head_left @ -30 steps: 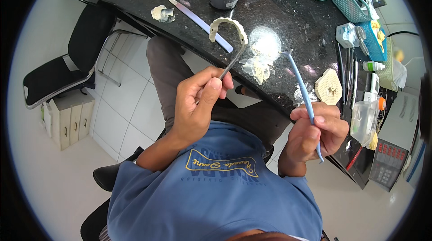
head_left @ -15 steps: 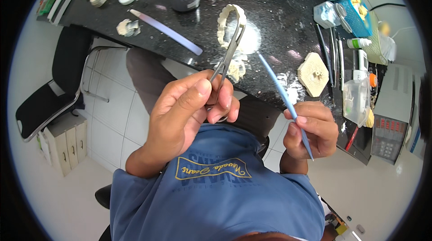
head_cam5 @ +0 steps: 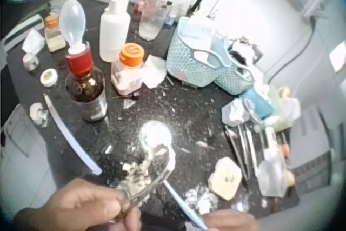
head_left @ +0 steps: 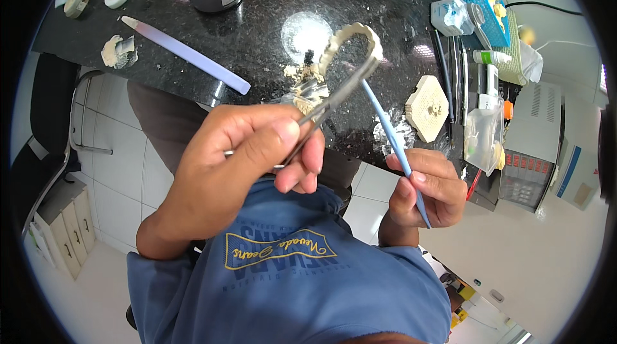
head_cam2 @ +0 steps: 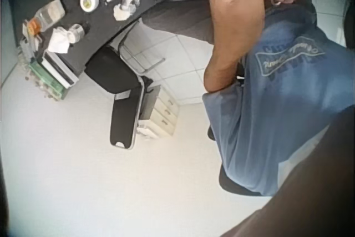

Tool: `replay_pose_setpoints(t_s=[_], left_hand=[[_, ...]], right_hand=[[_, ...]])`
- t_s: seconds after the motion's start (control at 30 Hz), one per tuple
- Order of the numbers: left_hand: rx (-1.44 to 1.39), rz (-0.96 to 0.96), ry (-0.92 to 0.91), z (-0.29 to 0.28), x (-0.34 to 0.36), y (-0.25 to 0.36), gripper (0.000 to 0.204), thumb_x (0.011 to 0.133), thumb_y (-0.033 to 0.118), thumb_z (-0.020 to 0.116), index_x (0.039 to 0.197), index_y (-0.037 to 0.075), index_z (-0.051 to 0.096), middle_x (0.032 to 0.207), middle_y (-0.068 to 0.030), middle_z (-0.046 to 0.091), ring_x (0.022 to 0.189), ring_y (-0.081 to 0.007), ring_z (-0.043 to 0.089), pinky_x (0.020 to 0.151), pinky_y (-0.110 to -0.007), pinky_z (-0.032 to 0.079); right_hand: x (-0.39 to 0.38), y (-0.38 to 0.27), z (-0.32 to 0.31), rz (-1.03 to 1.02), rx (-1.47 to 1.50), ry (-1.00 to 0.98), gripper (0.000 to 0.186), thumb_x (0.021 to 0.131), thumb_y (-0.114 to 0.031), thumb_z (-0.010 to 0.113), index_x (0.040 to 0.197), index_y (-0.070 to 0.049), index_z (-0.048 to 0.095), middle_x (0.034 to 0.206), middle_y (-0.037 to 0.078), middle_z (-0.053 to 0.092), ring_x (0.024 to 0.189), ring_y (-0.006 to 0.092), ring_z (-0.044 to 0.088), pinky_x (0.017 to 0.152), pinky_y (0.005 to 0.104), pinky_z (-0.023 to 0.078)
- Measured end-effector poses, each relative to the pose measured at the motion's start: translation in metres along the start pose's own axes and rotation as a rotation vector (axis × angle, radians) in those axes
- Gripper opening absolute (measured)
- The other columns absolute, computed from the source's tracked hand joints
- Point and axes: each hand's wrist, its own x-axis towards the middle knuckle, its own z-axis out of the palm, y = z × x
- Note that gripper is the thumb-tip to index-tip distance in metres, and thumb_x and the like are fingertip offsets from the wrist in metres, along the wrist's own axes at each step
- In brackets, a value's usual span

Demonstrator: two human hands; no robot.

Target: The person holds a dental bridge using tweezers and applies a paste or coating to its surfaces using a small brush.

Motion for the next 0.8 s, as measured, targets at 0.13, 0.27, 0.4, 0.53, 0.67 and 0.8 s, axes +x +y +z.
replay_pose_setpoints(t_s=[0.13, 0.27, 0.4, 0.53, 0.67, 0.8], left_hand=[[0.006, -0.021, -0.065, -0.0065, 0.0002, 0.0029, 0.037, 0.098, 0.023, 0.043, 0.083, -0.006, 0.06, 0.065, -0.0038, 0.053, 0.066, -0.0096, 0.053, 0.066, -0.025, 0.044], [0.012, -0.044, -0.085, -0.0074, -0.0003, 0.0054, 0.036, 0.098, 0.023, 0.044, 0.083, -0.006, 0.06, 0.066, -0.0039, 0.053, 0.065, -0.0093, 0.051, 0.065, -0.025, 0.044], [0.043, -0.062, -0.031, -0.0049, -0.0002, 0.0076, 0.043, 0.093, 0.031, 0.047, 0.077, -0.006, 0.061, 0.069, -0.0138, 0.061, 0.058, -0.0131, 0.053, 0.061, -0.028, 0.044], [0.049, -0.06, -0.05, -0.0066, 0.0001, 0.0074, 0.046, 0.094, 0.034, 0.048, 0.077, -0.006, 0.061, 0.069, -0.0128, 0.062, 0.058, -0.0122, 0.053, 0.059, -0.026, 0.043], [0.049, -0.049, -0.06, -0.007, 0.0009, 0.0068, 0.045, 0.094, 0.033, 0.047, 0.077, -0.006, 0.061, 0.069, -0.0127, 0.062, 0.058, -0.012, 0.053, 0.059, -0.026, 0.042], [0.053, -0.063, -0.052, -0.0056, 0.0011, 0.0091, 0.045, 0.093, 0.033, 0.048, 0.077, -0.006, 0.061, 0.069, -0.013, 0.062, 0.058, -0.012, 0.052, 0.059, -0.026, 0.043]], right_hand=[[0.0005, -0.0001, 0.0014, 0.027, -0.055, -0.012, 0.03, 0.066, 0.014, 0.069, 0.092, 0.003, 0.058, 0.08, 0.02, 0.067, 0.065, 0.0288, 0.069, 0.055, 0.0343, 0.056], [-0.0005, 0.0021, 0.0026, 0.038, -0.044, -0.013, 0.029, 0.067, 0.013, 0.07, 0.091, 0.003, 0.059, 0.08, 0.02, 0.067, 0.066, 0.0289, 0.069, 0.055, 0.0342, 0.056], [0.0005, 0.0008, 0.0041, 0.059, -0.045, -0.002, 0.027, 0.068, 0.012, 0.07, 0.091, 0.004, 0.059, 0.08, 0.022, 0.066, 0.066, 0.0288, 0.069, 0.055, 0.0347, 0.057], [0.0026, 0.0009, 0.004, 0.034, -0.028, -0.034, 0.024, 0.07, 0.011, 0.069, 0.091, 0.005, 0.058, 0.08, 0.022, 0.066, 0.065, 0.0283, 0.069, 0.056, 0.0349, 0.057], [0.0026, 0.0015, 0.0055, 0.039, -0.027, 0.016, 0.023, 0.072, 0.011, 0.069, 0.091, 0.005, 0.058, 0.08, 0.022, 0.066, 0.065, 0.0279, 0.069, 0.056, 0.0347, 0.058], [0.0021, 0.0023, 0.0046, 0.031, -0.006, -0.011, 0.023, 0.072, 0.011, 0.068, 0.092, 0.005, 0.058, 0.08, 0.022, 0.066, 0.064, 0.0279, 0.069, 0.054, 0.0344, 0.058]])
